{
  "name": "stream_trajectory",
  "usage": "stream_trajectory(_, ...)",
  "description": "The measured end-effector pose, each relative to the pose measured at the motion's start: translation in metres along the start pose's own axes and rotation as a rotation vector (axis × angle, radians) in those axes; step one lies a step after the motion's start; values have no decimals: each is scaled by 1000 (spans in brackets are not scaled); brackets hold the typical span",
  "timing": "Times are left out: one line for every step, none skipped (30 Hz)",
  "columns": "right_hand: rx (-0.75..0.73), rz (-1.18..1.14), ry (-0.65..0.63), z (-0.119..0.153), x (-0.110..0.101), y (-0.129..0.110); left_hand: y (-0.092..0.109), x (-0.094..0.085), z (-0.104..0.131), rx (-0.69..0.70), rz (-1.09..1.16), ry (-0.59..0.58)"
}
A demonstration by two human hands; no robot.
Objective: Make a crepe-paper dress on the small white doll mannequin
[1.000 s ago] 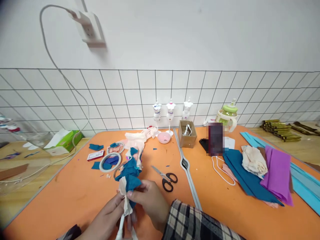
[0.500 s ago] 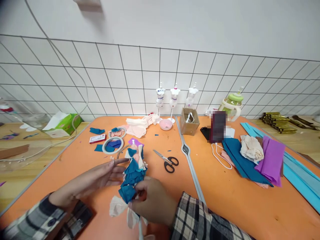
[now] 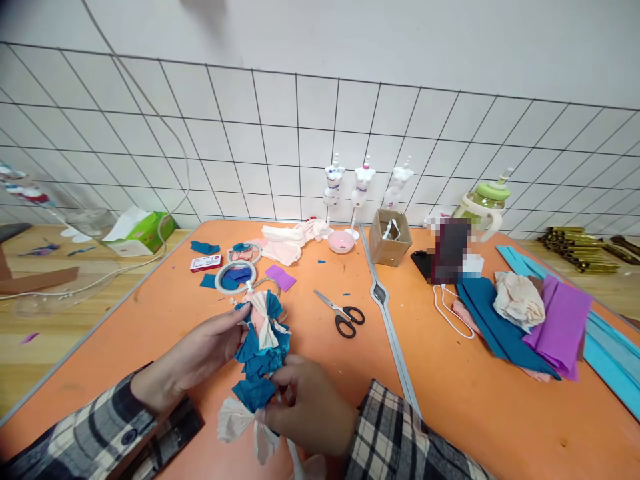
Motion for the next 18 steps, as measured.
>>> stream_trajectory(28,-59,3,-1,1,4,-1,0,0,0,-23,-3)
stream_trajectory(50,-108,6,-1,2,7,-2,0,-1,1,-54,-4)
stream_trajectory(65,-144,5,-2,0,9,-3,-1,-1,6,-85,-3)
stream_trajectory(73,-164,-12,-2,-3,9,-3,-2,-1,20,-107,2)
stream_trajectory(75,-168,-55,-2,-9,6,-3,-3,-1,35,-128,9)
stream_trajectory(74,-165,-112,-1,-18,1,-2,-4,-1,48,-150,14)
stream_trajectory(84,-149,-209,0,-28,-6,-2,-4,0,56,-173,15)
stream_trajectory(105,-134,-299,2,-39,-15,-1,-5,1,64,-203,19)
stream_trajectory(121,-141,-315,2,-52,-26,0,-6,1,74,-246,29)
stream_trajectory(127,-163,-288,1,-65,-37,1,-7,2,90,-302,49)
stream_trajectory(123,-219,-263,-1,-74,-49,2,-8,2,116,-366,82)
stream_trajectory(116,-285,-243,-4,-80,-60,3,-8,2,150,-428,122)
stream_trajectory(91,-348,-202,-10,-82,-69,4,-8,2,187,-478,155)
stream_trajectory(60,-380,-146,-17,-80,-76,5,-7,2,220,-510,177)
stream_trajectory(38,-374,-92,-26,-76,-79,5,-5,2,240,-524,183)
stream_trajectory(32,-334,-74,-35,-68,-79,5,-3,2,246,-525,178)
stream_trajectory(30,-299,-33,-44,-61,-77,4,-1,2,238,-523,167)
stream_trajectory(36,-247,-5,-53,-53,-73,3,0,2,221,-521,160)
Point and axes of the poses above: each hand's wrist, its own z-axis away from the middle knuckle, its own x-axis out of the palm, y = z × x, the point moved 3 cm from there along -z, towards the middle knuckle, and after that the axes turned 11 degrees about y, right-handed, at the moved point
